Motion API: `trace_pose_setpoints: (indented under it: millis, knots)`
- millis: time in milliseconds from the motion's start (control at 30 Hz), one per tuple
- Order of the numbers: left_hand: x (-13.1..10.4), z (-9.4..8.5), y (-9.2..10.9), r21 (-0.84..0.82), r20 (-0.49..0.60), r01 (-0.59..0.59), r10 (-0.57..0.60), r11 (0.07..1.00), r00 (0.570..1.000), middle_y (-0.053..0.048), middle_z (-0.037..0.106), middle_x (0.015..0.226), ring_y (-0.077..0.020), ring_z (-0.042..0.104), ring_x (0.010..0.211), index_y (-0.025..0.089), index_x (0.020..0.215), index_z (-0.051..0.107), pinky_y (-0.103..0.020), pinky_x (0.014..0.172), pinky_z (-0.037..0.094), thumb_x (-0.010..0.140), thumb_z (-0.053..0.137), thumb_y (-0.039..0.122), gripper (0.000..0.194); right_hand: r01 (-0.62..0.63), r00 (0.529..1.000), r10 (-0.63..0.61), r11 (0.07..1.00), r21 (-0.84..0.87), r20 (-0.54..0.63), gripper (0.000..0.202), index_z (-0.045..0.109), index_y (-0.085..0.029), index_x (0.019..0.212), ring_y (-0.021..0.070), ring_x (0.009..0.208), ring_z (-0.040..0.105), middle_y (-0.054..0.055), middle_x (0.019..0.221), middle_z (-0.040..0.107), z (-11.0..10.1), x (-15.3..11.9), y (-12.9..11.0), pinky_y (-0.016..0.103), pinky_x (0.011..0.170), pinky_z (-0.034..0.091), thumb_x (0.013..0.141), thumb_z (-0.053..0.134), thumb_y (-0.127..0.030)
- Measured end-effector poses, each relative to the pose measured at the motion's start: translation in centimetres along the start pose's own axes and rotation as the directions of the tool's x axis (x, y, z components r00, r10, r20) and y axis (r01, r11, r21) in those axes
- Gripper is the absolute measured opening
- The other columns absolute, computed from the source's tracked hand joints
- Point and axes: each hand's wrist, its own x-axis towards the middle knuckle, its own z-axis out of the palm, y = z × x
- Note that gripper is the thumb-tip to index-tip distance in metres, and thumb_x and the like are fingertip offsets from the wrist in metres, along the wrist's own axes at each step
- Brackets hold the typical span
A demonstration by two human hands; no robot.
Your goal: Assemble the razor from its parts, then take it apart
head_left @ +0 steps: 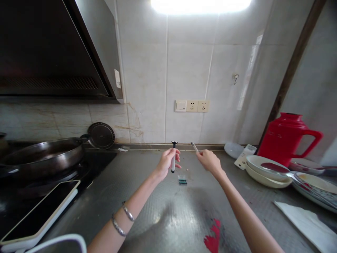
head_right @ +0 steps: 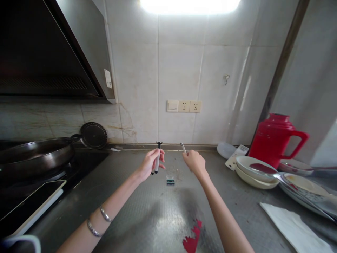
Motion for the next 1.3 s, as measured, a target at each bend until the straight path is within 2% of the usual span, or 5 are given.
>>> trace_pose_setpoints:
  millis: [200,400,533,800,1300]
  knots:
    - [0.2,-0.1,0.1,0.056,-0.048,-0.045,0.048,0.997,0.998,0.001,0.047,0.062,-0.0086,0.047,0.055,0.014,0.078,0.055,-0.018,0.043,0.047,0.074,0.054,0.042,0.028,0.099,0.986,-0.075,0.983,-0.153,0.151,0.036,0.068,-0.015,0.076,0.0272,0.078,0.063,0.015,0.083,0.067,3.8,-4.3,-1.2,0.03,0.062,0.043,0.078,0.04,-0.038]
    - [0.2,-0.1,0.0,0.067,-0.09,-0.043,0.049,0.997,0.995,0.0,0.048,0.063,-0.0089,0.049,0.055,0.016,0.08,0.054,-0.018,0.043,0.047,0.074,0.054,0.044,0.029,0.27,0.942,-0.229,0.952,-0.148,0.244,0.034,0.069,-0.015,0.077,0.0258,0.078,0.065,0.016,0.082,0.068,7.6,-8.6,-3.2,0.031,0.064,0.044,0.078,0.039,-0.031]
    - [0.2,-0.1,-0.1,0.074,-0.08,-0.035,0.041,0.997,0.996,0.001,0.048,0.062,-0.009,0.049,0.054,0.016,0.081,0.054,-0.019,0.043,0.047,0.073,0.054,0.044,0.029,0.322,0.927,-0.279,0.935,-0.152,0.249,0.034,0.068,-0.014,0.079,0.0271,0.078,0.065,0.016,0.084,0.068,9.0,-9.9,-3.7,0.032,0.064,0.046,0.077,0.039,-0.03]
    - [0.1,0.1,-0.3,0.086,-0.053,-0.029,0.033,0.996,0.998,0.002,0.048,0.062,-0.0084,0.05,0.052,0.016,0.082,0.054,-0.018,0.042,0.047,0.075,0.054,0.042,0.027,0.311,0.928,-0.261,0.936,-0.167,0.267,0.034,0.069,-0.013,0.079,0.0286,0.079,0.064,0.016,0.084,0.068,9.7,-9.9,-3.7,0.034,0.064,0.047,0.076,0.039,-0.03]
    - [0.1,0.1,-0.6,0.12,-0.042,-0.026,0.031,0.992,0.999,0.002,0.048,0.061,-0.0078,0.05,0.051,0.016,0.081,0.054,-0.018,0.044,0.046,0.075,0.054,0.04,0.025,0.296,0.927,-0.248,0.944,-0.143,0.281,0.035,0.068,-0.013,0.083,0.0254,0.079,0.064,0.017,0.086,0.067,10.0,-9.8,-3.7,0.03,0.066,0.045,0.079,0.038,-0.033]
